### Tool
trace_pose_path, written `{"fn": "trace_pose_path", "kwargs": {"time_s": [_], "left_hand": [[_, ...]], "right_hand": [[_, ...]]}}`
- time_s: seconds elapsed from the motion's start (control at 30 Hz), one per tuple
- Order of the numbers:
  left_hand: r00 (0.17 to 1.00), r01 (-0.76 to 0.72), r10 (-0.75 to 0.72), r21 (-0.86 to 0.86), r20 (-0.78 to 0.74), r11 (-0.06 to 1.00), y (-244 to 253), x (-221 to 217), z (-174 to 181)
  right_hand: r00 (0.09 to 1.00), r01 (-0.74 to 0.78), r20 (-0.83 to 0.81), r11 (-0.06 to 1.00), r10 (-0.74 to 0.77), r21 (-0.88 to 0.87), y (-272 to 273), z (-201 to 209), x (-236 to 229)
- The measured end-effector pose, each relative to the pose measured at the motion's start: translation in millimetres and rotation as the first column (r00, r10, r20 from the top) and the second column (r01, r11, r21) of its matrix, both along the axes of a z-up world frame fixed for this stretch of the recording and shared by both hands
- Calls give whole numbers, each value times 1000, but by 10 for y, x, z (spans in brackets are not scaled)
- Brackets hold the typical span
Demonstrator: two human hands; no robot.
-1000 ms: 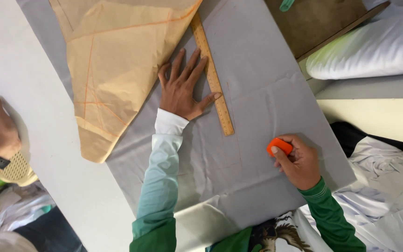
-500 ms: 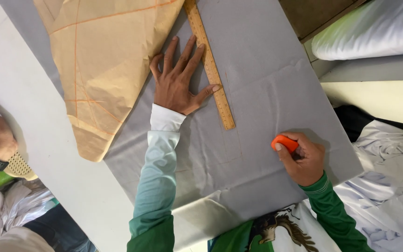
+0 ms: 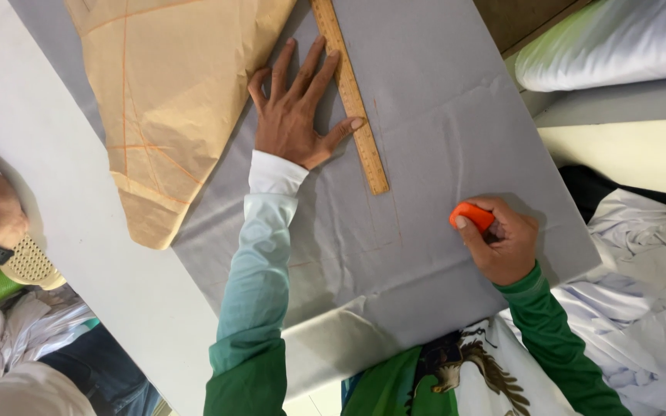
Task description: The person marks a large piece of grey fabric using a wooden ruler and an orange tailor's chalk. They then place a brown paper pattern on top of the fabric and use large scissors to cut the fabric along the pattern's outline.
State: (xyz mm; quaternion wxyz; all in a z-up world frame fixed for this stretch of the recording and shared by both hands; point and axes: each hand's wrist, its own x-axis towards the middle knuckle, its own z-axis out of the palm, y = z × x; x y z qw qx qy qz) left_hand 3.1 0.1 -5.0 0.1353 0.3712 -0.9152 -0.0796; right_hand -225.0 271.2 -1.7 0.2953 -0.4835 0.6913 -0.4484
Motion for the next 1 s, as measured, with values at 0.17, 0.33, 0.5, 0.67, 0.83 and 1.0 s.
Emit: {"fn": "trace_pose_path", "kwargs": {"time_s": [0.17, 0.33, 0.5, 0.67, 0.83, 1.0], "left_hand": [[1000, 14, -13, 6, -22, 1000, 12, 3, -5], [999, 48, -49, 121, 6, 992, 67, -10, 121], [885, -399, 381, -12, -269, 917, 341, -252, 143], [810, -543, 583, 291, -67, 788, 207, -341, -295], [843, -336, 484, 474, -234, 814, 35, 20, -257], [951, -210, 270, 333, -147, 919, 23, 691, 157]], "right_hand": [[1000, -27, -17, 999, 26, -35, -22, 24, -4], [999, -23, 28, 1000, 23, -18, -37, 59, -13], [998, -33, 55, 999, 33, -13, -13, 38, -22], [992, -39, 119, 996, 48, -78, -46, -23, -46], [972, -28, 227, 992, 57, -127, -14, -103, -77], [971, -31, 231, 992, 58, -118, -20, -127, -90]]}}
